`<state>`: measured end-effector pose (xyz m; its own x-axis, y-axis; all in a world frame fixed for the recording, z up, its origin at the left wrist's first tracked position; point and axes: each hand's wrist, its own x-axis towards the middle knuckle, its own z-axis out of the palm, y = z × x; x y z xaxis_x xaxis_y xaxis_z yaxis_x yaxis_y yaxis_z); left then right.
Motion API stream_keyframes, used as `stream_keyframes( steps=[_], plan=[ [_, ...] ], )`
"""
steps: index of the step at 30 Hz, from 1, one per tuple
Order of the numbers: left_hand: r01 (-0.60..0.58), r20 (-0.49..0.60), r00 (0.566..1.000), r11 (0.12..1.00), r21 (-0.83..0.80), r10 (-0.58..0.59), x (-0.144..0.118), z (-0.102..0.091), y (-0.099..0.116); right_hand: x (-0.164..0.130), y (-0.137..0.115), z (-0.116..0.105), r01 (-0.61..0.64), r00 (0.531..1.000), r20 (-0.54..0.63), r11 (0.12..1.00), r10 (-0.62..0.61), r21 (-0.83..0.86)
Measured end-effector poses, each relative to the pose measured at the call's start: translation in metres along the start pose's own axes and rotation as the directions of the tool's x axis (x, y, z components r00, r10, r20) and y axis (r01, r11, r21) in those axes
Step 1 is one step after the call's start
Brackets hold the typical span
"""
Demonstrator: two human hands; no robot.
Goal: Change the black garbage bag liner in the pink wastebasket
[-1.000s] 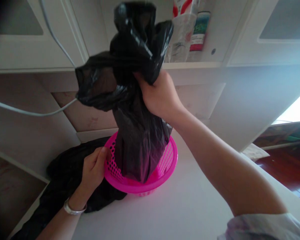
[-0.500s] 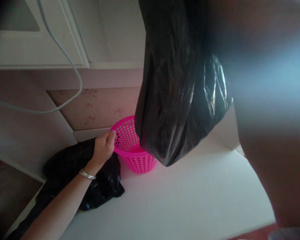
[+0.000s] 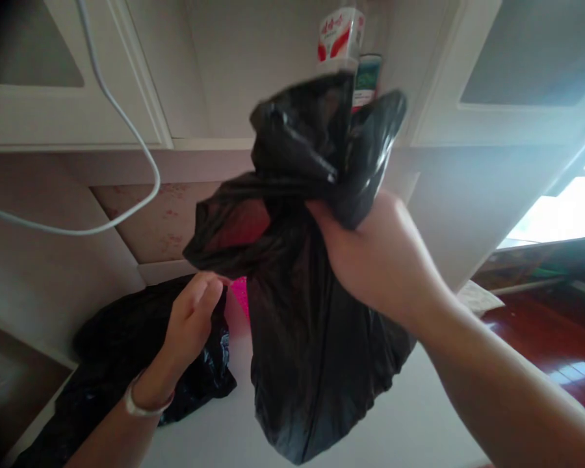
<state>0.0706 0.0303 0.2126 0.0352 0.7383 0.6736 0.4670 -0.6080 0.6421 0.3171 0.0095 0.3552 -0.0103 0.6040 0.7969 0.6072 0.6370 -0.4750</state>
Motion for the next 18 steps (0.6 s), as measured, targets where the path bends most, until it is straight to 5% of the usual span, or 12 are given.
stream_keyframes(
  steps=[4, 6, 10, 18],
  plan=[
    [0.128, 0.158, 0.985, 0.909, -0.397, -0.07, -0.035, -0.007, 0.04, -0.041, 0.009, 0.032, -0.023, 0.989, 0.147, 0.999, 0.017, 0.036],
    [0.195, 0.108, 0.98, 0.916, -0.35, -0.167, -0.042, -0.007, 0.046, -0.056, 0.01, 0.048, -0.038, 0.973, 0.228, 0.995, 0.017, 0.087],
    [0.308, -0.172, 0.925, 0.934, -0.181, -0.338, -0.041, -0.011, 0.04, -0.072, 0.016, 0.069, -0.112, 0.943, 0.33, 0.978, 0.049, 0.177],
    [0.343, -0.351, 0.887, 0.937, 0.064, -0.3, -0.035, -0.039, 0.026, -0.095, 0.04, 0.078, -0.316, 0.88, 0.445, 0.902, 0.164, 0.294]
  ],
)
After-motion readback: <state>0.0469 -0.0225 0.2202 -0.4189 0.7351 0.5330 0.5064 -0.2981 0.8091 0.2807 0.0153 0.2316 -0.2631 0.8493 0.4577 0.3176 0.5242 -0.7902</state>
